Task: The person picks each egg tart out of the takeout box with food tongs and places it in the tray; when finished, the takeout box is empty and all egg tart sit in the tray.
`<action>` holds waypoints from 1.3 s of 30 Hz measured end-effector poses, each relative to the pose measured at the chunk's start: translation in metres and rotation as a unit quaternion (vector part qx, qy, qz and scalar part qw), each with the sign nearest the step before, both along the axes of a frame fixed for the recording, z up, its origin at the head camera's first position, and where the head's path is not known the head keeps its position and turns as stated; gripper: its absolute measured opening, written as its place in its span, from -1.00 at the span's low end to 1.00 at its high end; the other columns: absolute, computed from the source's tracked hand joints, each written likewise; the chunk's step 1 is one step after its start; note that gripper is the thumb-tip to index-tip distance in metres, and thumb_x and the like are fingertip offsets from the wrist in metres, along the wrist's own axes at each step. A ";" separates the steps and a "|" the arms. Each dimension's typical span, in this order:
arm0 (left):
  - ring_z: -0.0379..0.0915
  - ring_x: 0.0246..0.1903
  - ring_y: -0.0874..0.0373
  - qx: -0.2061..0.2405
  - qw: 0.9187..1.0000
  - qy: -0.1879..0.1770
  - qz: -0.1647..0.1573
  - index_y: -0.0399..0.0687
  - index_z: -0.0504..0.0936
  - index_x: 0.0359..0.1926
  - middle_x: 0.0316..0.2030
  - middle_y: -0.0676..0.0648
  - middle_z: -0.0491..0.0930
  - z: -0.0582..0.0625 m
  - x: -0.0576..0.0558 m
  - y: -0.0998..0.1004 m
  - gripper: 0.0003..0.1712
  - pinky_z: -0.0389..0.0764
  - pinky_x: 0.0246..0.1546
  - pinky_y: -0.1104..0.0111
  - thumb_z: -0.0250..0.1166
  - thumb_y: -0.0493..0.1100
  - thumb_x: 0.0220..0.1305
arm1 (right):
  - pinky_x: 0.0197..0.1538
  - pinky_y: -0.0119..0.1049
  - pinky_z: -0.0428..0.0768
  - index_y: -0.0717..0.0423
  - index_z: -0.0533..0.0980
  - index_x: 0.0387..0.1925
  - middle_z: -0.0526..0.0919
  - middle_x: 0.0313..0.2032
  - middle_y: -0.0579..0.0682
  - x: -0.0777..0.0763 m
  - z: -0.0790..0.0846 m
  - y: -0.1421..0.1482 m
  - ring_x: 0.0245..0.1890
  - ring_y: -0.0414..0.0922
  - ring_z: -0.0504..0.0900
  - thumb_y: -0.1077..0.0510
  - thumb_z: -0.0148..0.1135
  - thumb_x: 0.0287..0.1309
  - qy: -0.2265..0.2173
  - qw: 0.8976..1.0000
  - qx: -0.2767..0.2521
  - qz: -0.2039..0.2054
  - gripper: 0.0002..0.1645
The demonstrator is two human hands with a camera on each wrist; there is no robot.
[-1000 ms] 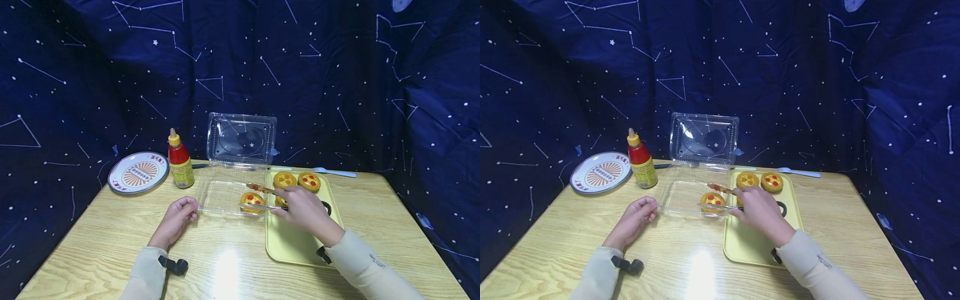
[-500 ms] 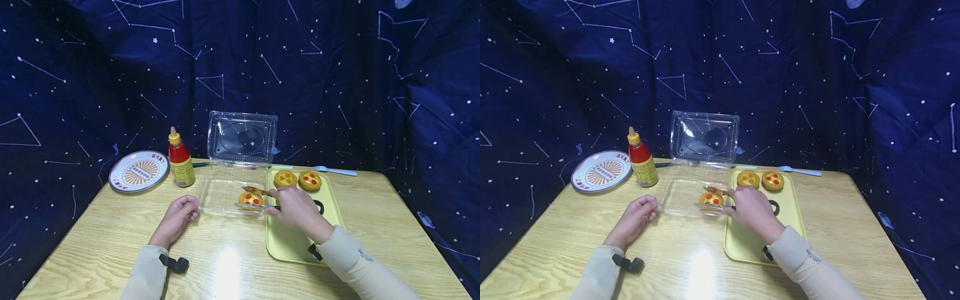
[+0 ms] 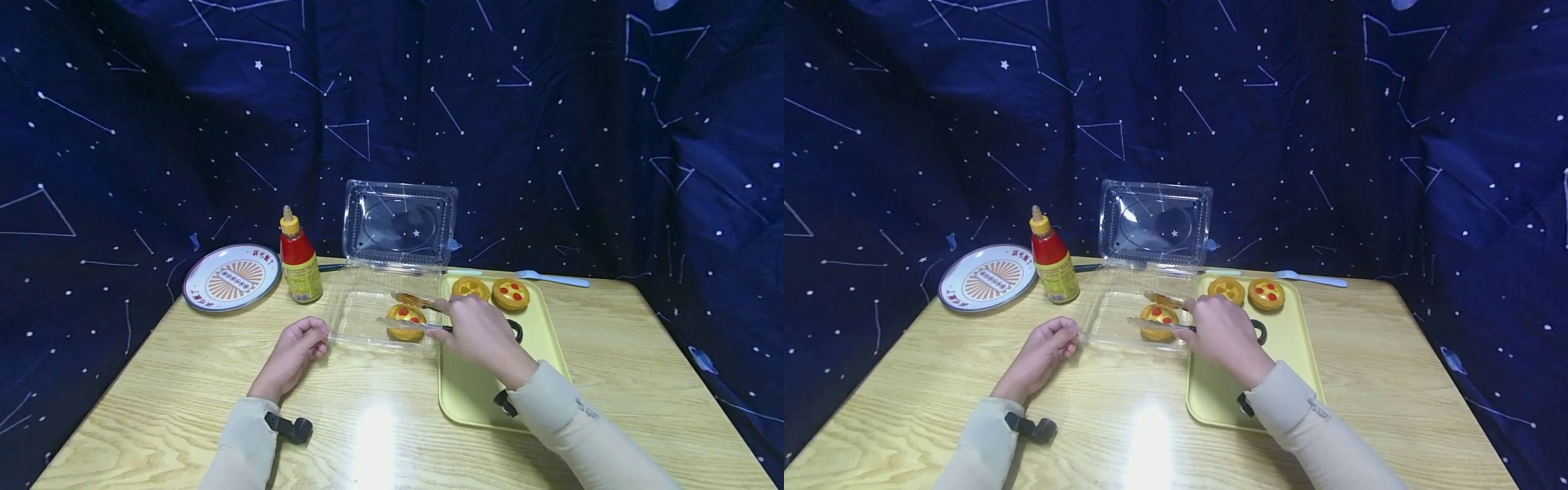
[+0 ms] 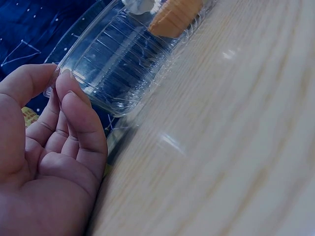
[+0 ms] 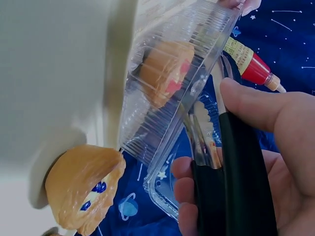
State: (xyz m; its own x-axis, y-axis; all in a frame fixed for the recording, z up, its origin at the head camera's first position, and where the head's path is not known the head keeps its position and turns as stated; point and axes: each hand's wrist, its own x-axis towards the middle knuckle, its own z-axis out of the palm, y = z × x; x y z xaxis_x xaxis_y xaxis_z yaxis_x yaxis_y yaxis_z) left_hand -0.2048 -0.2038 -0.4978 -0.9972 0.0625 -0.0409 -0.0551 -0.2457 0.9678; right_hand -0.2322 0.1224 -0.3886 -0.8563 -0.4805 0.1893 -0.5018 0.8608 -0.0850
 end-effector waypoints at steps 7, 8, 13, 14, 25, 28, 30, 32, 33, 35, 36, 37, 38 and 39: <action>0.42 -0.45 0.22 -0.002 1.000 0.000 0.000 -0.24 0.48 -0.23 -0.39 -0.05 0.48 0.000 0.000 0.001 -0.97 0.49 -0.44 0.49 0.15 -0.33 0.38 | -0.40 -0.09 0.56 0.04 0.60 0.12 0.68 -0.21 0.04 0.004 0.001 0.005 -0.33 0.03 0.63 -0.28 0.45 0.00 -0.015 1.000 0.021 -0.004 -0.28; 0.42 -0.46 0.22 -0.001 1.000 -0.001 0.001 -0.25 0.48 -0.23 -0.40 -0.05 0.48 0.000 0.000 0.001 -0.97 0.49 -0.45 0.49 0.15 -0.33 0.38 | -0.38 -0.07 0.57 0.05 0.60 0.11 0.68 -0.22 0.03 0.005 0.001 0.005 -0.32 0.04 0.63 -0.28 0.45 0.01 -0.015 1.000 0.023 -0.003 -0.29; 0.42 -0.46 0.22 -0.001 1.000 0.000 0.004 -0.26 0.47 -0.24 -0.40 -0.04 0.48 -0.001 0.001 0.002 -0.96 0.48 -0.45 0.49 0.14 -0.33 0.39 | -0.36 -0.04 0.59 0.10 0.62 0.05 0.67 -0.30 0.02 0.004 -0.001 0.001 -0.33 0.05 0.63 -0.23 0.46 0.01 -0.013 1.000 0.024 -0.001 -0.33; 0.42 -0.46 0.22 -0.002 1.000 0.001 0.003 -0.26 0.48 -0.24 -0.40 -0.04 0.48 -0.001 0.000 0.002 -0.96 0.48 -0.45 0.49 0.14 -0.33 0.39 | -0.35 -0.04 0.59 0.11 0.63 0.03 0.67 -0.32 0.03 0.004 -0.002 0.000 -0.33 0.05 0.64 -0.23 0.47 0.01 -0.009 1.000 0.023 -0.002 -0.34; 0.43 -0.45 0.21 -0.009 1.000 -0.003 0.004 -0.26 0.48 -0.22 -0.39 -0.05 0.48 0.000 -0.001 0.000 -0.95 0.49 -0.45 0.48 0.16 -0.32 0.37 | -0.32 -0.02 0.61 0.10 0.62 0.07 0.67 -0.26 0.04 0.004 -0.002 -0.004 -0.27 0.08 0.64 -0.28 0.43 0.02 -0.003 1.000 0.016 -0.012 -0.29; 0.43 -0.45 0.21 -0.008 1.000 -0.003 0.007 -0.26 0.48 -0.22 -0.40 -0.05 0.49 0.001 -0.001 0.000 -0.94 0.49 -0.45 0.49 0.17 -0.31 0.37 | -0.31 0.00 0.60 0.11 0.62 0.05 0.67 -0.28 0.06 0.004 -0.002 -0.002 -0.29 0.09 0.64 -0.28 0.44 0.01 -0.003 1.000 0.022 -0.013 -0.30; 0.43 -0.45 0.21 -0.007 1.000 -0.004 0.008 -0.26 0.48 -0.22 -0.40 -0.05 0.49 0.001 -0.001 0.000 -0.94 0.49 -0.45 0.49 0.17 -0.31 0.37 | -0.31 0.00 0.60 0.12 0.63 0.02 0.67 -0.28 0.06 0.004 -0.002 -0.001 -0.29 0.09 0.64 -0.28 0.44 0.01 -0.005 1.000 0.028 -0.013 -0.31; 0.43 -0.46 0.20 -0.006 1.000 -0.004 0.009 -0.27 0.48 -0.22 -0.40 -0.06 0.49 0.000 0.000 0.000 -0.94 0.49 -0.45 0.49 0.17 -0.32 0.37 | -0.31 0.00 0.60 0.12 0.63 0.00 0.66 -0.30 0.06 0.004 -0.001 -0.001 -0.30 0.10 0.64 -0.28 0.44 0.00 -0.011 0.999 0.033 -0.014 -0.32; 0.43 -0.46 0.20 -0.006 1.000 -0.005 0.009 -0.27 0.48 -0.22 -0.40 -0.06 0.49 0.000 0.000 0.000 -0.94 0.49 -0.45 0.49 0.17 -0.32 0.37 | -0.32 0.00 0.60 0.12 0.63 -0.01 0.66 -0.31 0.07 0.004 -0.001 -0.001 -0.31 0.10 0.64 -0.28 0.44 0.00 -0.015 0.999 0.035 -0.015 -0.32; 0.43 -0.46 0.20 -0.005 1.000 -0.005 0.008 -0.28 0.48 -0.22 -0.40 -0.06 0.49 0.000 0.000 0.000 -0.94 0.49 -0.45 0.49 0.17 -0.32 0.38 | -0.33 0.00 0.60 0.12 0.63 -0.02 0.66 -0.31 0.08 0.003 -0.001 -0.002 -0.32 0.10 0.64 -0.29 0.44 0.00 -0.021 0.999 0.040 -0.015 -0.32; 0.43 -0.46 0.20 -0.005 1.000 -0.003 0.008 -0.27 0.48 -0.22 -0.40 -0.06 0.49 0.000 0.000 0.000 -0.94 0.49 -0.46 0.49 0.17 -0.33 0.38 | -0.34 0.00 0.60 0.12 0.64 -0.02 0.66 -0.32 0.08 0.003 -0.001 -0.002 -0.33 0.10 0.64 -0.28 0.44 0.00 -0.024 0.999 0.041 -0.016 -0.33; 0.43 -0.47 0.20 -0.005 1.000 -0.002 0.009 -0.27 0.48 -0.23 -0.40 -0.06 0.49 -0.001 0.000 0.001 -0.95 0.49 -0.46 0.49 0.17 -0.33 0.38 | -0.35 -0.01 0.60 0.12 0.64 -0.03 0.66 -0.32 0.09 0.002 0.000 -0.003 -0.33 0.09 0.64 -0.28 0.44 0.00 -0.026 0.999 0.043 -0.017 -0.33; 0.43 -0.47 0.21 -0.004 1.000 -0.001 0.008 -0.27 0.48 -0.23 -0.40 -0.06 0.49 -0.001 0.000 0.001 -0.95 0.48 -0.46 0.49 0.16 -0.33 0.38 | -0.36 -0.01 0.60 0.11 0.64 -0.03 0.66 -0.32 0.09 0.002 0.000 -0.003 -0.33 0.09 0.64 -0.28 0.45 0.00 -0.026 0.999 0.045 -0.017 -0.34; 0.43 -0.47 0.21 -0.004 1.000 0.000 0.007 -0.27 0.48 -0.23 -0.41 -0.05 0.49 -0.001 0.000 0.001 -0.95 0.48 -0.46 0.49 0.16 -0.33 0.38 | -0.37 -0.01 0.60 0.10 0.64 -0.04 0.66 -0.33 0.09 0.002 0.000 -0.003 -0.34 0.09 0.64 -0.28 0.45 0.00 -0.027 0.998 0.046 -0.017 -0.35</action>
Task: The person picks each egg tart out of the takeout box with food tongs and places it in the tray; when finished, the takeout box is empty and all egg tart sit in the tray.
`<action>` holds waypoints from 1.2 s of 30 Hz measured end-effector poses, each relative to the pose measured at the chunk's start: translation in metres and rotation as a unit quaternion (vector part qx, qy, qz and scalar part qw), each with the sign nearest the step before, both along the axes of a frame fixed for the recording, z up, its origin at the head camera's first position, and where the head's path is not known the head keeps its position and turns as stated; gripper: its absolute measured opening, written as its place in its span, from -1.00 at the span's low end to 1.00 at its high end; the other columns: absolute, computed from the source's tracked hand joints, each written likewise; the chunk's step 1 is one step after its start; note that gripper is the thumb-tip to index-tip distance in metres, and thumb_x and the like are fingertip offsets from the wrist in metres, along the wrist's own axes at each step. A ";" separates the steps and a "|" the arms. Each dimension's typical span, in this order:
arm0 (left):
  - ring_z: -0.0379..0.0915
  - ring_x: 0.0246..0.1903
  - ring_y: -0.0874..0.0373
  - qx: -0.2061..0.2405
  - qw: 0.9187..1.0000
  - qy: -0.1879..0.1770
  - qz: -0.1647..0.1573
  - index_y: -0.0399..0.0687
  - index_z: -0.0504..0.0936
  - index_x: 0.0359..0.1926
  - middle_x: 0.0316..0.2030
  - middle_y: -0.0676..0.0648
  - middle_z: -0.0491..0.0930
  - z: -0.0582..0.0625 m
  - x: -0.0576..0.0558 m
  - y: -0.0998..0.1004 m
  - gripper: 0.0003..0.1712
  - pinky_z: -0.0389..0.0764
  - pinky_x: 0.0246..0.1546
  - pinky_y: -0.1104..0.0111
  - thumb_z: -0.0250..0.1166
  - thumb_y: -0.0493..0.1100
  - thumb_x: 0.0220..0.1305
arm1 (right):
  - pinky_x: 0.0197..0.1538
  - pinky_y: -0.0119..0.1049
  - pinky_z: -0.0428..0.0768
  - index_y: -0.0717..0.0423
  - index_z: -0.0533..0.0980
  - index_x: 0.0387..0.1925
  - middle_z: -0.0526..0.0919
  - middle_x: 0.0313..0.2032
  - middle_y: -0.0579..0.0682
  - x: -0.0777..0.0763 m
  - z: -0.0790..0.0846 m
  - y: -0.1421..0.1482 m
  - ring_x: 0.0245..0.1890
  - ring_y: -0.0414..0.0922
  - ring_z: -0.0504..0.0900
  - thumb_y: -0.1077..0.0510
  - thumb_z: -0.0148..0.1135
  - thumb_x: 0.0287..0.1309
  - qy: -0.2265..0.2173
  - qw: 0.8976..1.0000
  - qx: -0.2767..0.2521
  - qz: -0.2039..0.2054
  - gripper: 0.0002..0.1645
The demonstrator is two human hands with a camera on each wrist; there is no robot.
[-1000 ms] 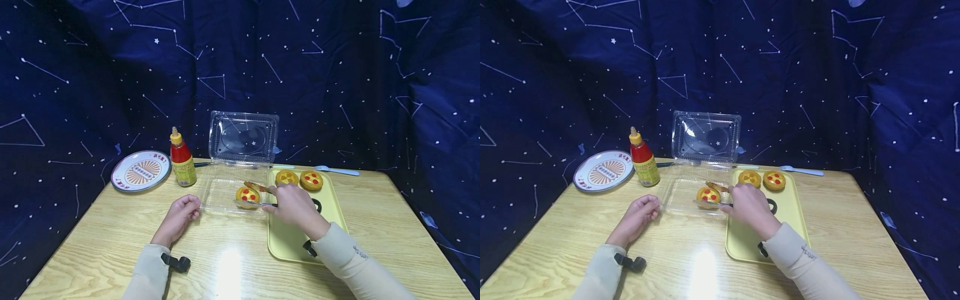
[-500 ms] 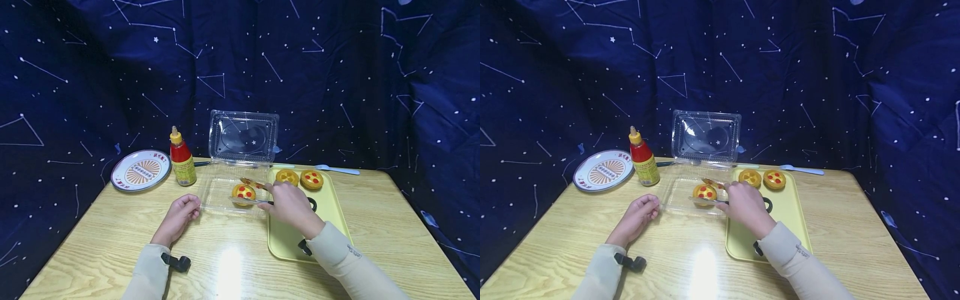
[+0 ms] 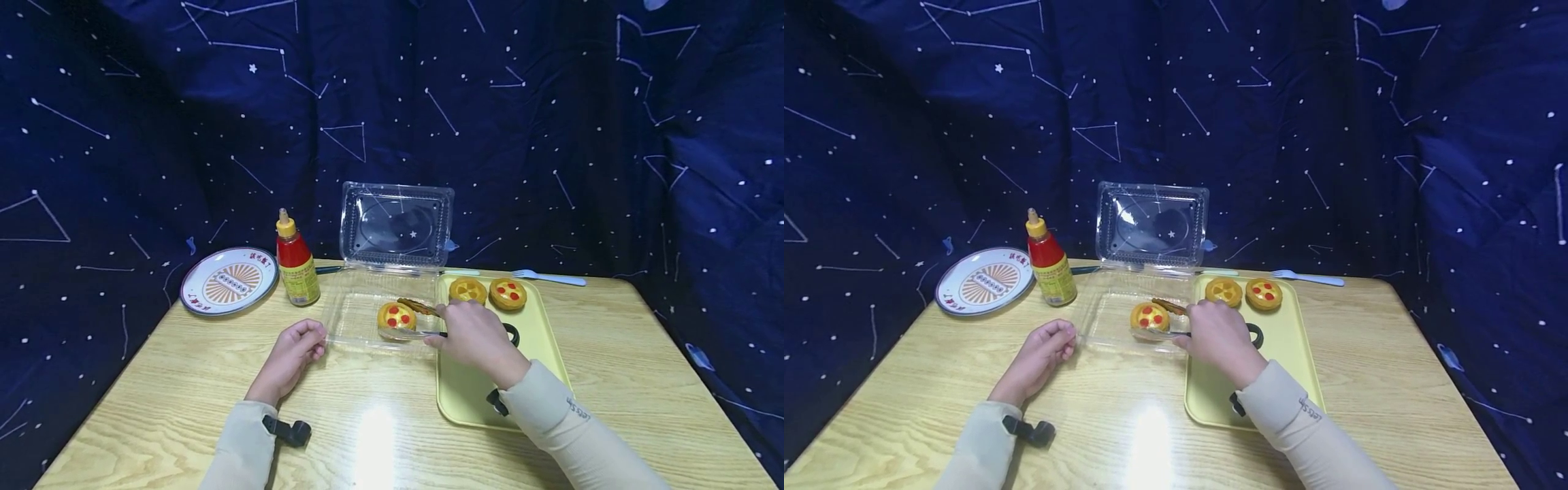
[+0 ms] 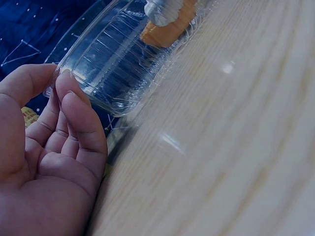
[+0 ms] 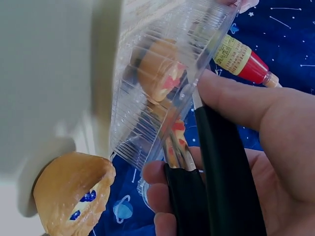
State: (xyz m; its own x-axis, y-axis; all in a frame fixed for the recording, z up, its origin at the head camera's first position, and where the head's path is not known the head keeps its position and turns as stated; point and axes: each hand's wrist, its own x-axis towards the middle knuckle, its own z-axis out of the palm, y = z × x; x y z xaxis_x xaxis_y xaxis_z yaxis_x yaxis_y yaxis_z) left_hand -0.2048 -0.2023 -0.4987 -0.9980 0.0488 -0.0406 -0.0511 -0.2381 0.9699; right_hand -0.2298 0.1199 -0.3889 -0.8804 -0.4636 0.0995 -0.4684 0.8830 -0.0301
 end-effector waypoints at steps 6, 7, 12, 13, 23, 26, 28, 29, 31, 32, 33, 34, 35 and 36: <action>0.42 -0.46 0.22 -0.003 1.000 0.003 -0.003 -0.26 0.48 -0.22 -0.41 -0.04 0.49 0.000 0.000 -0.002 -0.94 0.49 -0.45 0.49 0.17 -0.31 0.38 | -0.40 -0.03 0.59 0.06 0.65 0.00 0.69 -0.32 0.07 0.000 0.000 0.000 -0.33 0.08 0.65 -0.22 0.46 0.02 0.009 1.000 0.002 0.008 -0.40; 0.42 -0.46 0.22 -0.003 1.000 0.003 -0.004 -0.26 0.48 -0.22 -0.41 -0.04 0.49 0.000 -0.001 -0.001 -0.93 0.49 -0.44 0.49 0.18 -0.31 0.38 | -0.40 -0.04 0.59 0.04 0.65 0.02 0.69 -0.31 0.07 0.001 -0.001 0.001 -0.32 0.08 0.65 -0.22 0.45 0.03 0.013 1.000 0.003 0.008 -0.41; 0.42 -0.45 0.21 0.001 1.000 0.000 -0.004 -0.25 0.48 -0.21 -0.41 -0.05 0.49 0.001 -0.002 0.000 -0.92 0.49 -0.45 0.48 0.20 -0.29 0.37 | -0.45 -0.09 0.55 -0.03 0.63 0.09 0.69 -0.28 0.03 0.001 -0.003 0.009 -0.34 0.06 0.65 -0.22 0.44 0.04 0.028 0.999 -0.012 0.009 -0.39; 0.42 -0.45 0.21 0.002 1.000 -0.001 -0.005 -0.24 0.48 -0.21 -0.41 -0.05 0.49 0.001 -0.002 0.000 -0.92 0.49 -0.45 0.49 0.20 -0.29 0.37 | -0.45 -0.09 0.55 -0.03 0.63 0.09 0.70 -0.27 0.03 0.001 -0.003 0.010 -0.34 0.07 0.65 -0.22 0.44 0.05 0.031 0.999 -0.018 0.011 -0.38; 0.42 -0.45 0.21 -0.005 1.000 -0.006 0.001 -0.23 0.49 -0.22 -0.41 -0.04 0.49 0.001 -0.001 -0.001 -0.95 0.49 -0.45 0.48 0.19 -0.31 0.36 | -0.27 0.04 0.63 0.00 0.59 0.16 0.67 0.02 0.09 0.012 0.002 0.027 -0.05 0.14 0.64 -0.21 0.45 0.04 0.070 0.995 -0.069 0.009 -0.32; 0.43 -0.46 0.21 -0.005 1.000 -0.005 0.003 -0.25 0.49 -0.22 -0.41 -0.04 0.49 0.001 -0.001 0.000 -0.95 0.49 -0.45 0.49 0.19 -0.31 0.36 | -0.25 0.05 0.63 0.01 0.57 0.18 0.67 0.01 0.10 0.017 0.004 0.033 -0.04 0.13 0.64 -0.22 0.44 0.04 0.082 0.994 -0.078 0.006 -0.29; 0.43 -0.46 0.21 -0.005 1.000 -0.004 0.000 -0.25 0.49 -0.22 -0.41 -0.04 0.49 0.001 -0.001 0.000 -0.94 0.49 -0.45 0.49 0.18 -0.31 0.37 | -0.23 0.06 0.63 0.01 0.57 0.19 0.68 -0.01 0.09 0.020 0.006 0.038 -0.04 0.14 0.64 -0.22 0.45 0.04 0.092 0.993 -0.079 0.006 -0.28; 0.43 -0.46 0.21 -0.005 1.000 -0.004 -0.001 -0.25 0.48 -0.22 -0.41 -0.04 0.49 0.001 0.000 0.000 -0.95 0.49 -0.45 0.49 0.18 -0.31 0.37 | -0.21 0.06 0.62 0.01 0.56 0.20 0.68 -0.02 0.09 0.022 0.007 0.040 -0.05 0.14 0.64 -0.21 0.45 0.04 0.096 0.992 -0.080 0.007 -0.28; 0.43 -0.46 0.21 -0.004 1.000 -0.005 0.001 -0.26 0.49 -0.23 -0.41 -0.05 0.50 0.001 0.000 0.000 -0.95 0.49 -0.45 0.49 0.18 -0.32 0.37 | -0.19 0.06 0.62 0.01 0.56 0.21 0.69 -0.03 0.09 0.025 0.008 0.045 -0.05 0.13 0.64 -0.20 0.46 0.03 0.099 0.992 -0.083 0.006 -0.27; 0.43 -0.46 0.21 -0.003 1.000 -0.005 0.001 -0.26 0.48 -0.23 -0.41 -0.05 0.50 0.000 0.000 0.000 -0.95 0.49 -0.46 0.49 0.17 -0.32 0.37 | -0.18 0.06 0.62 0.01 0.55 0.21 0.68 -0.03 0.09 0.026 0.008 0.047 -0.04 0.13 0.63 -0.19 0.46 0.03 0.100 0.991 -0.085 0.006 -0.27; 0.43 -0.46 0.21 -0.003 1.000 -0.004 0.000 -0.26 0.48 -0.22 -0.40 -0.05 0.50 0.000 0.000 0.000 -0.94 0.49 -0.45 0.49 0.17 -0.32 0.37 | -0.18 0.07 0.62 0.01 0.55 0.21 0.68 -0.03 0.09 0.027 0.009 0.049 -0.04 0.14 0.63 -0.19 0.46 0.04 0.101 0.991 -0.087 0.004 -0.27; 0.43 -0.46 0.21 -0.004 1.000 -0.004 0.001 -0.27 0.48 -0.22 -0.40 -0.06 0.50 0.000 0.000 0.000 -0.94 0.49 -0.45 0.49 0.18 -0.32 0.37 | -0.18 0.08 0.62 0.01 0.55 0.21 0.69 -0.04 0.09 0.028 0.009 0.051 -0.04 0.14 0.63 -0.19 0.46 0.03 0.102 0.991 -0.091 0.003 -0.27; 0.43 -0.46 0.21 -0.005 1.000 -0.003 0.001 -0.28 0.48 -0.21 -0.40 -0.06 0.49 0.000 0.000 0.000 -0.93 0.49 -0.46 0.48 0.17 -0.32 0.37 | -0.20 0.08 0.62 0.02 0.55 0.21 0.69 -0.04 0.09 0.029 0.009 0.054 -0.05 0.13 0.64 -0.19 0.47 0.03 0.102 0.990 -0.095 0.002 -0.27; 0.43 -0.46 0.21 -0.006 1.000 -0.001 -0.001 -0.29 0.48 -0.21 -0.40 -0.06 0.49 0.000 0.000 0.000 -0.92 0.49 -0.45 0.48 0.17 -0.32 0.37 | -0.21 0.08 0.62 0.02 0.55 0.21 0.69 -0.05 0.09 0.030 0.009 0.056 -0.05 0.14 0.63 -0.19 0.47 0.02 0.103 0.990 -0.098 0.000 -0.27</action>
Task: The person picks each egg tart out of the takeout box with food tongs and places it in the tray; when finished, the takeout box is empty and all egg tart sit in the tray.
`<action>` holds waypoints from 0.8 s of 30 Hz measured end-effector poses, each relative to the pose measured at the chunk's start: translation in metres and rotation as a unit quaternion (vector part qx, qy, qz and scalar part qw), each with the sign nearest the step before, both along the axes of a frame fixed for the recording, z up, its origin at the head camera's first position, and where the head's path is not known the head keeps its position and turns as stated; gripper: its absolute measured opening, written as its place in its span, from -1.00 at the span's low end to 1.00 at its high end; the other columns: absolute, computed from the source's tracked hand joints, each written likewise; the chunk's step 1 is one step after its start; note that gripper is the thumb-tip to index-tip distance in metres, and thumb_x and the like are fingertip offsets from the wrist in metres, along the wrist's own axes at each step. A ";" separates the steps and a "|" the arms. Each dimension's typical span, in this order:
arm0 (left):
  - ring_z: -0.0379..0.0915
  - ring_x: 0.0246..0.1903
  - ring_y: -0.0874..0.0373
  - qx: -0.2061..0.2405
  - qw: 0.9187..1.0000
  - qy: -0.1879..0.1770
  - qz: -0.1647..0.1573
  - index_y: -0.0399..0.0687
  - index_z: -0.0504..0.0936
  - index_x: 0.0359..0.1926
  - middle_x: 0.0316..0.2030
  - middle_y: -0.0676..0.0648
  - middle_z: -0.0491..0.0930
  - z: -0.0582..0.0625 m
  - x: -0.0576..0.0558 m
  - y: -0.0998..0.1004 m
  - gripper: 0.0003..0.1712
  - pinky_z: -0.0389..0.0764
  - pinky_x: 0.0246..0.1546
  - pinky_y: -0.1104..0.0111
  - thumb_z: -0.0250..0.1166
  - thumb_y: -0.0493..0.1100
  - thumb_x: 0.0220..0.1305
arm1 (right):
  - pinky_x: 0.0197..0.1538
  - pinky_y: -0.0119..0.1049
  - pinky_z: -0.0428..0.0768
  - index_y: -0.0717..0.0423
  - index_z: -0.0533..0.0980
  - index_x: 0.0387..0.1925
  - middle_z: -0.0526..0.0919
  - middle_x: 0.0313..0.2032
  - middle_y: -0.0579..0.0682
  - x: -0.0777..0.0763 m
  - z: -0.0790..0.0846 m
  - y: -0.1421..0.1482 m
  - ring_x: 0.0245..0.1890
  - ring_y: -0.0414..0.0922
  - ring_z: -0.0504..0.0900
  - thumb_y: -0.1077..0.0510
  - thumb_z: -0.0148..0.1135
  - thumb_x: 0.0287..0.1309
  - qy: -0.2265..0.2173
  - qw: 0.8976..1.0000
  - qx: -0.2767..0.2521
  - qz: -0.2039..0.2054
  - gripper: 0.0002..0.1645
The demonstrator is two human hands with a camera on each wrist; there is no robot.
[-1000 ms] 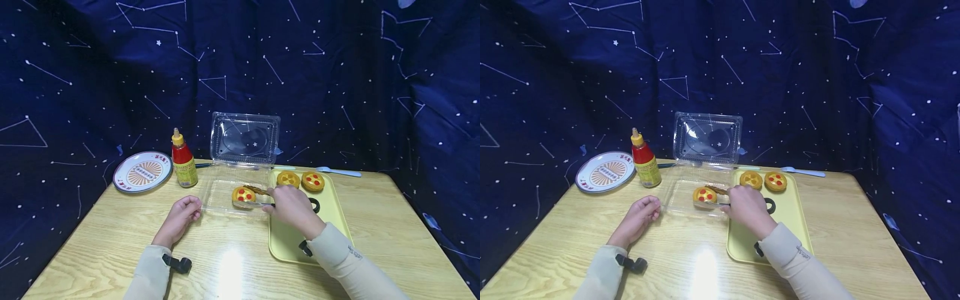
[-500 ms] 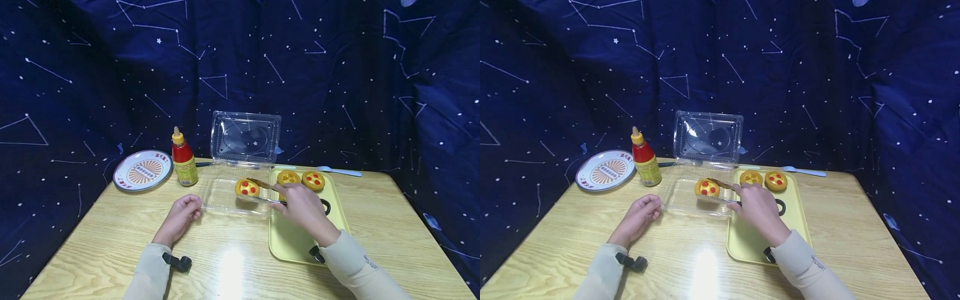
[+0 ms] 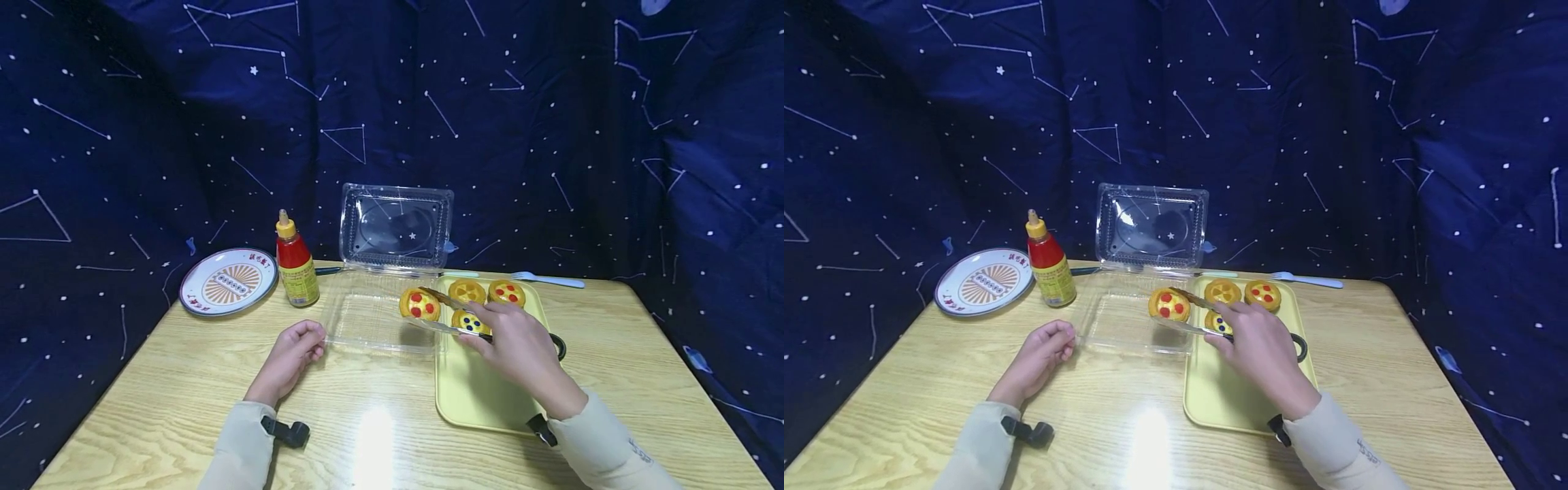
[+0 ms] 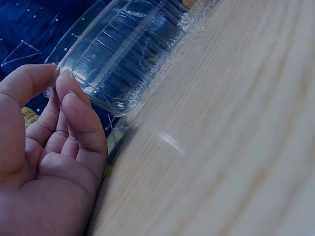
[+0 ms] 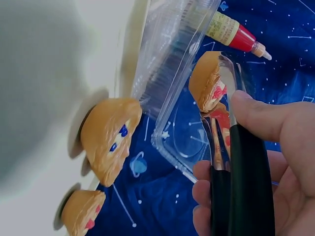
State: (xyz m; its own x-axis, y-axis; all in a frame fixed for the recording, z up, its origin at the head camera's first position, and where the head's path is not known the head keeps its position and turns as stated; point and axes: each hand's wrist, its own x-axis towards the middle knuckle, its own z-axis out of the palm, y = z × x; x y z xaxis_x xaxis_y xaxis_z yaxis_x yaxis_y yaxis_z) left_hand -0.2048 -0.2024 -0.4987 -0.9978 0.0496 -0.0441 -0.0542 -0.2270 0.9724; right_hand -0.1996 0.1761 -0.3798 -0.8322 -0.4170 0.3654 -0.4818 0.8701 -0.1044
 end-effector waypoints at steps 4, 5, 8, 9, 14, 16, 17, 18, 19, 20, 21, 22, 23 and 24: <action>0.43 -0.45 0.21 0.000 1.000 0.000 -0.002 -0.29 0.48 -0.21 -0.39 -0.05 0.49 0.000 0.000 0.000 -0.93 0.49 -0.45 0.48 0.17 -0.32 0.37 | -0.20 0.13 0.61 0.03 0.55 0.21 0.68 -0.02 0.11 0.002 -0.001 0.010 -0.01 0.17 0.62 -0.20 0.45 0.03 0.004 1.000 -0.015 -0.005 -0.26; 0.43 -0.45 0.21 0.000 1.000 0.000 -0.003 -0.28 0.48 -0.21 -0.40 -0.05 0.49 0.000 0.000 0.000 -0.93 0.49 -0.45 0.48 0.16 -0.32 0.38 | -0.19 0.14 0.60 0.03 0.55 0.21 0.67 0.00 0.11 0.003 -0.001 0.013 0.01 0.17 0.61 -0.22 0.44 0.04 0.005 1.000 -0.016 -0.006 -0.25; 0.43 -0.46 0.21 -0.001 1.000 0.001 -0.001 -0.27 0.48 -0.22 -0.40 -0.05 0.49 0.001 0.001 0.000 -0.95 0.49 -0.45 0.48 0.16 -0.33 0.38 | -0.15 0.16 0.60 0.04 0.55 0.21 0.66 0.02 0.11 0.005 -0.001 0.022 0.02 0.17 0.60 -0.22 0.43 0.05 0.015 1.000 -0.023 -0.007 -0.26; 0.43 -0.46 0.21 -0.002 1.000 0.003 -0.001 -0.26 0.48 -0.23 -0.40 -0.05 0.49 0.001 0.001 0.000 -0.95 0.49 -0.45 0.48 0.16 -0.33 0.38 | -0.15 0.17 0.59 0.04 0.55 0.21 0.67 0.02 0.11 0.005 -0.001 0.025 0.01 0.17 0.61 -0.21 0.43 0.06 0.020 0.999 -0.024 -0.008 -0.27; 0.43 -0.46 0.21 -0.003 1.000 0.009 -0.005 -0.24 0.49 -0.25 -0.41 -0.04 0.49 0.000 0.001 0.001 -0.96 0.49 -0.45 0.48 0.16 -0.32 0.38 | -0.20 0.19 0.59 0.06 0.55 0.20 0.68 -0.04 0.13 0.009 0.000 0.040 -0.05 0.19 0.62 -0.15 0.44 0.06 0.031 0.999 -0.024 -0.017 -0.30; 0.42 -0.46 0.21 -0.003 1.000 0.011 -0.006 -0.23 0.49 -0.25 -0.41 -0.04 0.49 0.000 0.001 0.001 -0.96 0.49 -0.45 0.48 0.16 -0.32 0.38 | -0.20 0.19 0.59 0.05 0.55 0.20 0.68 -0.05 0.14 0.011 0.000 0.045 -0.05 0.20 0.62 -0.14 0.45 0.06 0.031 0.999 -0.022 -0.023 -0.30; 0.42 -0.46 0.21 -0.003 1.000 0.012 -0.007 -0.23 0.49 -0.25 -0.41 -0.04 0.49 0.000 0.001 0.000 -0.96 0.49 -0.45 0.48 0.16 -0.32 0.38 | -0.21 0.20 0.58 0.05 0.55 0.20 0.68 -0.06 0.14 0.012 0.000 0.048 -0.05 0.20 0.61 -0.14 0.44 0.06 0.032 0.999 -0.022 -0.026 -0.30; 0.43 -0.46 0.21 -0.003 1.000 0.013 -0.007 -0.23 0.49 -0.25 -0.41 -0.04 0.49 0.000 0.001 0.000 -0.96 0.49 -0.46 0.48 0.16 -0.32 0.38 | -0.21 0.20 0.58 0.04 0.55 0.20 0.68 -0.06 0.15 0.013 0.000 0.051 -0.04 0.20 0.61 -0.14 0.45 0.06 0.032 0.999 -0.022 -0.029 -0.31; 0.43 -0.46 0.21 -0.002 1.000 0.013 -0.007 -0.23 0.49 -0.25 -0.40 -0.04 0.49 0.000 0.001 0.000 -0.96 0.49 -0.46 0.48 0.16 -0.32 0.38 | -0.21 0.20 0.58 0.05 0.56 0.19 0.68 -0.07 0.15 0.013 0.001 0.054 -0.04 0.20 0.61 -0.14 0.45 0.05 0.034 0.999 -0.021 -0.032 -0.31; 0.43 -0.46 0.21 -0.002 1.000 0.014 -0.007 -0.24 0.49 -0.25 -0.40 -0.04 0.49 -0.001 0.001 0.000 -0.96 0.49 -0.46 0.48 0.16 -0.32 0.38 | -0.21 0.19 0.58 0.05 0.56 0.19 0.68 -0.07 0.15 0.014 0.001 0.057 -0.05 0.20 0.61 -0.14 0.45 0.05 0.036 0.999 -0.021 -0.033 -0.31; 0.43 -0.46 0.21 -0.002 1.000 0.014 -0.008 -0.25 0.48 -0.24 -0.40 -0.04 0.49 0.000 0.001 0.000 -0.95 0.49 -0.46 0.49 0.16 -0.32 0.38 | -0.21 0.19 0.58 0.06 0.57 0.18 0.68 -0.08 0.15 0.014 0.001 0.060 -0.05 0.20 0.61 -0.14 0.45 0.05 0.038 0.998 -0.020 -0.034 -0.31; 0.43 -0.45 0.21 -0.003 1.000 0.014 -0.008 -0.26 0.48 -0.23 -0.40 -0.04 0.50 0.000 0.001 0.000 -0.94 0.49 -0.45 0.49 0.16 -0.32 0.38 | -0.21 0.20 0.58 0.07 0.57 0.17 0.67 -0.07 0.16 0.015 0.001 0.063 -0.05 0.20 0.60 -0.14 0.45 0.05 0.039 0.998 -0.020 -0.037 -0.32; 0.43 -0.45 0.22 -0.004 1.000 0.014 -0.009 -0.27 0.48 -0.23 -0.39 -0.04 0.50 0.000 0.001 0.000 -0.93 0.50 -0.45 0.49 0.16 -0.31 0.38 | -0.22 0.20 0.58 0.08 0.57 0.17 0.67 -0.07 0.16 0.016 0.001 0.066 -0.05 0.21 0.60 -0.14 0.46 0.04 0.039 0.998 -0.019 -0.039 -0.32; 0.43 -0.45 0.22 -0.005 1.000 0.014 -0.009 -0.29 0.47 -0.21 -0.39 -0.04 0.50 0.000 0.001 0.000 -0.92 0.50 -0.45 0.49 0.16 -0.31 0.38 | -0.24 0.20 0.58 0.08 0.58 0.16 0.67 -0.07 0.16 0.016 0.001 0.070 -0.06 0.20 0.61 -0.14 0.46 0.04 0.040 0.998 -0.018 -0.041 -0.32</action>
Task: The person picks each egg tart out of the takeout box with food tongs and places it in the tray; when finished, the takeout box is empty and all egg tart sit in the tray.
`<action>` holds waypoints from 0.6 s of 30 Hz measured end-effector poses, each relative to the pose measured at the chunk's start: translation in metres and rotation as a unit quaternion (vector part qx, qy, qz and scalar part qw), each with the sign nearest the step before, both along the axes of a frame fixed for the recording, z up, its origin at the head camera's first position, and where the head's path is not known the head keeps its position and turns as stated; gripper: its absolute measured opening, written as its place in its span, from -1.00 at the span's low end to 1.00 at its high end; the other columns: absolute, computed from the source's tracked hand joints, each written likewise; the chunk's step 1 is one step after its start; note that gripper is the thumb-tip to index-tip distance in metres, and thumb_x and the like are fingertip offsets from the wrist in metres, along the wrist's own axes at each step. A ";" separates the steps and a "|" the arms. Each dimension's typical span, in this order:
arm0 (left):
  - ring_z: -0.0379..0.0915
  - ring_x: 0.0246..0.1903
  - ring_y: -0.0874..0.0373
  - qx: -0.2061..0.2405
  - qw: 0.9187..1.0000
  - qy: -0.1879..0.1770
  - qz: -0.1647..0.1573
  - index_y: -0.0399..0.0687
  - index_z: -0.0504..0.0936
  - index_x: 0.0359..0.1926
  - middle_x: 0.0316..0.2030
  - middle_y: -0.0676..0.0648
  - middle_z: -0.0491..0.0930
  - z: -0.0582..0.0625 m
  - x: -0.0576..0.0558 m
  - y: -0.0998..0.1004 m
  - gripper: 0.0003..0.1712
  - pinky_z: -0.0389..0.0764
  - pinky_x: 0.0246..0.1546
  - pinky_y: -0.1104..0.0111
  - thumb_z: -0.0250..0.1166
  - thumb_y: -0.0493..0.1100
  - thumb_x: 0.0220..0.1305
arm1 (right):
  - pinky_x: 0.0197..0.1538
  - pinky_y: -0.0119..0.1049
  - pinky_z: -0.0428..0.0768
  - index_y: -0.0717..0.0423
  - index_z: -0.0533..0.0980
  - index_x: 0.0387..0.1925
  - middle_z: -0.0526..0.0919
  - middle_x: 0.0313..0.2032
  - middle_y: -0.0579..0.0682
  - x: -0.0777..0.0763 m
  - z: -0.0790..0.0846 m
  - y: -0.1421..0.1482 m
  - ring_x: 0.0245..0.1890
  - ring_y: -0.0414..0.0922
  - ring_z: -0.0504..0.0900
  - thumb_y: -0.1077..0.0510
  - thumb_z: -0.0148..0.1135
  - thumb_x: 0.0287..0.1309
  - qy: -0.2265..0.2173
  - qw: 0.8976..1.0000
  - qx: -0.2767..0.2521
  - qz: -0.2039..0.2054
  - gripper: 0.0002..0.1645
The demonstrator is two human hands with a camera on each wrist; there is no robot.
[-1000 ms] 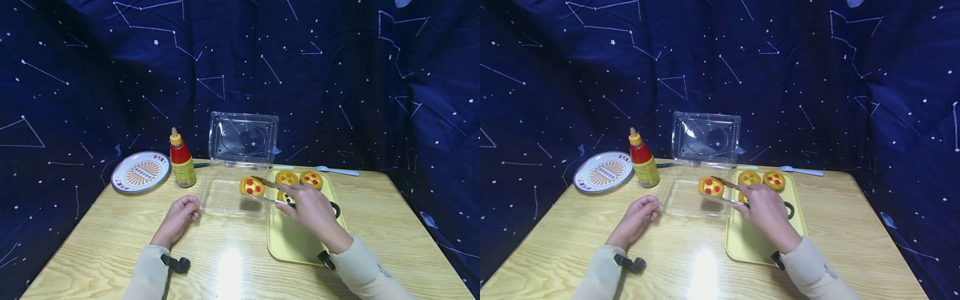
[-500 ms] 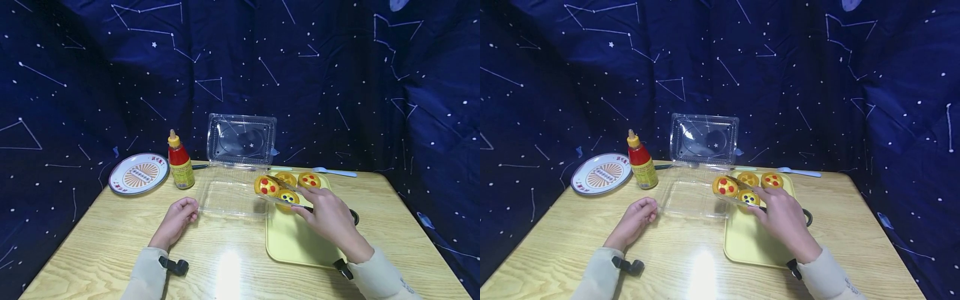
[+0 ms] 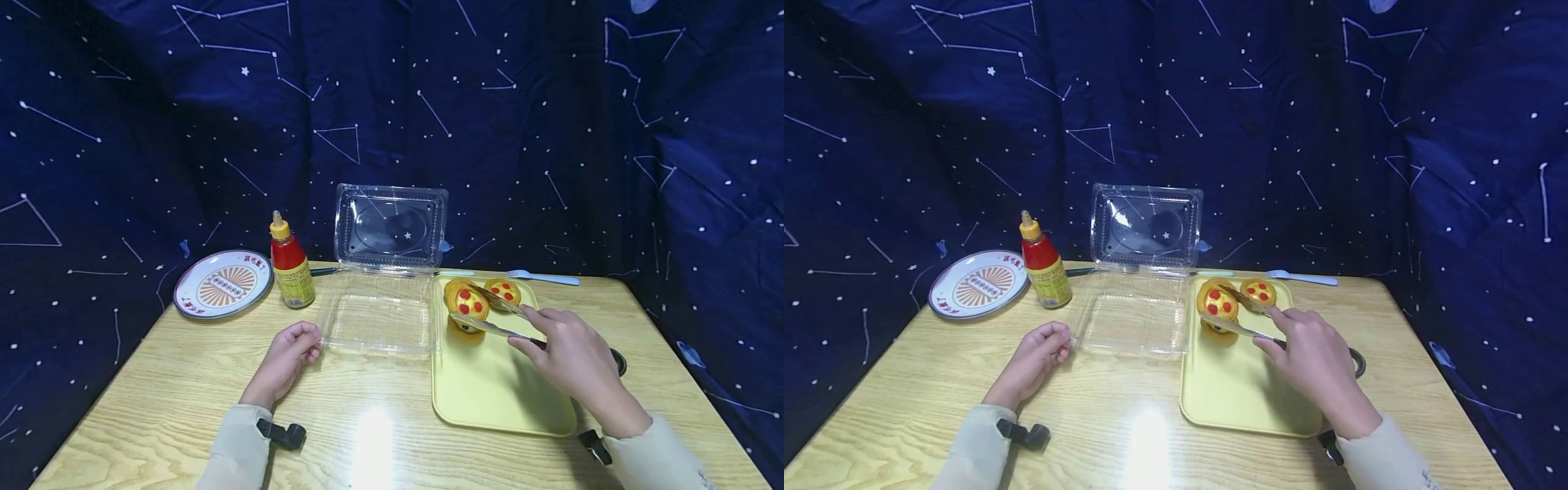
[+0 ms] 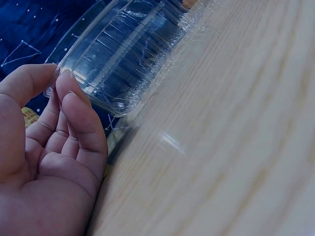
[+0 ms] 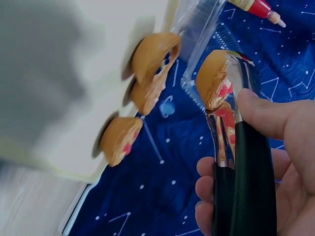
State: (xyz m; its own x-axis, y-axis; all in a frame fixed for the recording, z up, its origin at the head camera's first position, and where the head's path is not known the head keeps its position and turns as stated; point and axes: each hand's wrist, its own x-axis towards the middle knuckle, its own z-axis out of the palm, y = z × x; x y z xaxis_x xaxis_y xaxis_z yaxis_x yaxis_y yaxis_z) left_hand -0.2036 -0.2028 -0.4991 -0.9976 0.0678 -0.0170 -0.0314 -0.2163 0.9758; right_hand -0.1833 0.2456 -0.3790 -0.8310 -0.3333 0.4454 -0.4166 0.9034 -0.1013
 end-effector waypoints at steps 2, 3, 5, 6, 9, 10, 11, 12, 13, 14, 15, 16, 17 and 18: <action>0.43 -0.45 0.21 -0.002 1.000 0.000 0.000 -0.32 0.46 -0.20 -0.39 -0.04 0.50 0.000 0.000 0.000 -0.90 0.50 -0.45 0.48 0.15 -0.31 0.38 | -0.27 0.19 0.58 0.09 0.58 0.15 0.67 -0.09 0.15 0.001 0.000 0.006 -0.09 0.20 0.61 -0.14 0.46 0.04 0.000 1.000 0.004 -0.005 -0.32; 0.43 -0.45 0.21 -0.002 1.000 -0.001 0.000 -0.34 0.46 -0.20 -0.39 -0.04 0.50 0.000 0.000 0.000 -0.89 0.50 -0.45 0.49 0.15 -0.32 0.38 | -0.29 0.18 0.58 0.10 0.58 0.15 0.67 -0.09 0.15 0.001 -0.001 0.009 -0.11 0.20 0.61 -0.14 0.46 0.03 -0.001 1.000 0.006 -0.007 -0.32; 0.43 -0.45 0.21 0.000 1.000 -0.003 0.002 -0.34 0.46 -0.19 -0.38 -0.05 0.50 0.001 0.000 0.000 -0.89 0.50 -0.45 0.49 0.15 -0.32 0.38 | -0.31 0.18 0.57 0.11 0.58 0.15 0.67 -0.10 0.15 0.003 -0.003 0.015 -0.13 0.20 0.61 -0.15 0.46 0.03 -0.003 1.000 0.010 -0.012 -0.31; 0.43 -0.45 0.21 0.001 1.000 -0.004 0.002 -0.33 0.46 -0.20 -0.38 -0.05 0.50 0.001 0.000 0.001 -0.90 0.50 -0.45 0.49 0.15 -0.32 0.38 | -0.32 0.18 0.56 0.11 0.58 0.15 0.67 -0.11 0.15 0.003 -0.003 0.018 -0.14 0.19 0.61 -0.15 0.46 0.03 -0.004 1.000 0.012 -0.015 -0.31; 0.43 -0.45 0.21 0.005 1.000 -0.006 0.002 -0.30 0.47 -0.21 -0.38 -0.05 0.49 0.001 0.000 0.001 -0.92 0.49 -0.45 0.49 0.16 -0.32 0.38 | -0.34 0.19 0.55 0.14 0.57 0.15 0.67 -0.12 0.16 0.004 -0.007 0.026 -0.16 0.21 0.61 -0.14 0.46 0.03 -0.006 1.000 0.016 -0.021 -0.30; 0.43 -0.45 0.22 0.005 1.000 -0.007 0.002 -0.28 0.47 -0.22 -0.38 -0.04 0.49 0.001 0.000 0.001 -0.93 0.49 -0.45 0.49 0.16 -0.31 0.38 | -0.35 0.20 0.55 0.14 0.57 0.14 0.67 -0.12 0.16 0.005 -0.008 0.028 -0.17 0.21 0.61 -0.14 0.46 0.03 -0.006 1.000 0.016 -0.024 -0.31; 0.43 -0.46 0.21 0.006 1.000 -0.008 0.003 -0.27 0.47 -0.22 -0.38 -0.04 0.49 0.001 0.000 0.001 -0.93 0.49 -0.46 0.49 0.16 -0.32 0.38 | -0.35 0.20 0.55 0.15 0.57 0.14 0.67 -0.13 0.17 0.005 -0.009 0.031 -0.17 0.21 0.61 -0.13 0.46 0.03 -0.004 1.000 0.018 -0.026 -0.31; 0.43 -0.45 0.22 0.006 1.000 -0.008 0.002 -0.27 0.48 -0.22 -0.38 -0.04 0.49 0.001 0.000 0.001 -0.94 0.49 -0.45 0.49 0.16 -0.31 0.38 | -0.37 0.21 0.54 0.16 0.58 0.13 0.67 -0.14 0.18 0.005 -0.010 0.034 -0.19 0.22 0.61 -0.13 0.46 0.03 -0.005 0.999 0.019 -0.027 -0.31; 0.43 -0.45 0.22 0.006 1.000 -0.009 0.003 -0.26 0.48 -0.22 -0.38 -0.04 0.49 0.001 0.000 0.001 -0.94 0.49 -0.46 0.49 0.16 -0.31 0.38 | -0.38 0.21 0.54 0.17 0.58 0.12 0.67 -0.15 0.18 0.006 -0.011 0.037 -0.20 0.23 0.61 -0.14 0.46 0.03 -0.005 0.999 0.020 -0.028 -0.31; 0.43 -0.45 0.22 0.006 1.000 -0.010 0.003 -0.25 0.48 -0.23 -0.38 -0.04 0.49 0.001 0.000 0.001 -0.94 0.49 -0.46 0.49 0.16 -0.31 0.38 | -0.39 0.22 0.53 0.17 0.58 0.11 0.67 -0.16 0.19 0.006 -0.012 0.040 -0.21 0.24 0.61 -0.14 0.46 0.03 -0.005 0.999 0.022 -0.030 -0.31; 0.43 -0.45 0.22 0.006 1.000 -0.010 0.003 -0.25 0.48 -0.23 -0.38 -0.04 0.49 0.001 0.000 0.001 -0.95 0.49 -0.45 0.49 0.16 -0.31 0.37 | -0.40 0.22 0.53 0.18 0.58 0.10 0.67 -0.17 0.20 0.006 -0.013 0.042 -0.23 0.24 0.61 -0.15 0.45 0.03 -0.006 0.999 0.025 -0.032 -0.32; 0.43 -0.45 0.22 0.006 1.000 -0.010 0.002 -0.25 0.48 -0.23 -0.38 -0.04 0.49 0.001 0.000 0.000 -0.94 0.49 -0.46 0.49 0.16 -0.31 0.38 | -0.42 0.22 0.52 0.18 0.59 0.09 0.67 -0.18 0.20 0.006 -0.014 0.045 -0.24 0.25 0.61 -0.15 0.46 0.03 -0.007 0.999 0.026 -0.034 -0.32; 0.43 -0.45 0.21 0.007 1.000 -0.010 0.002 -0.25 0.48 -0.23 -0.38 -0.04 0.49 0.001 0.000 0.000 -0.94 0.49 -0.46 0.49 0.16 -0.31 0.37 | -0.43 0.22 0.51 0.19 0.59 0.08 0.67 -0.20 0.21 0.006 -0.015 0.047 -0.26 0.26 0.61 -0.15 0.46 0.02 -0.008 0.999 0.029 -0.036 -0.32; 0.43 -0.45 0.22 0.006 1.000 -0.009 0.001 -0.24 0.48 -0.23 -0.38 -0.04 0.49 0.001 0.000 0.000 -0.94 0.49 -0.45 0.49 0.17 -0.30 0.37 | -0.44 0.22 0.51 0.20 0.59 0.07 0.67 -0.21 0.22 0.006 -0.017 0.049 -0.28 0.26 0.61 -0.15 0.46 0.02 -0.011 0.999 0.030 -0.038 -0.33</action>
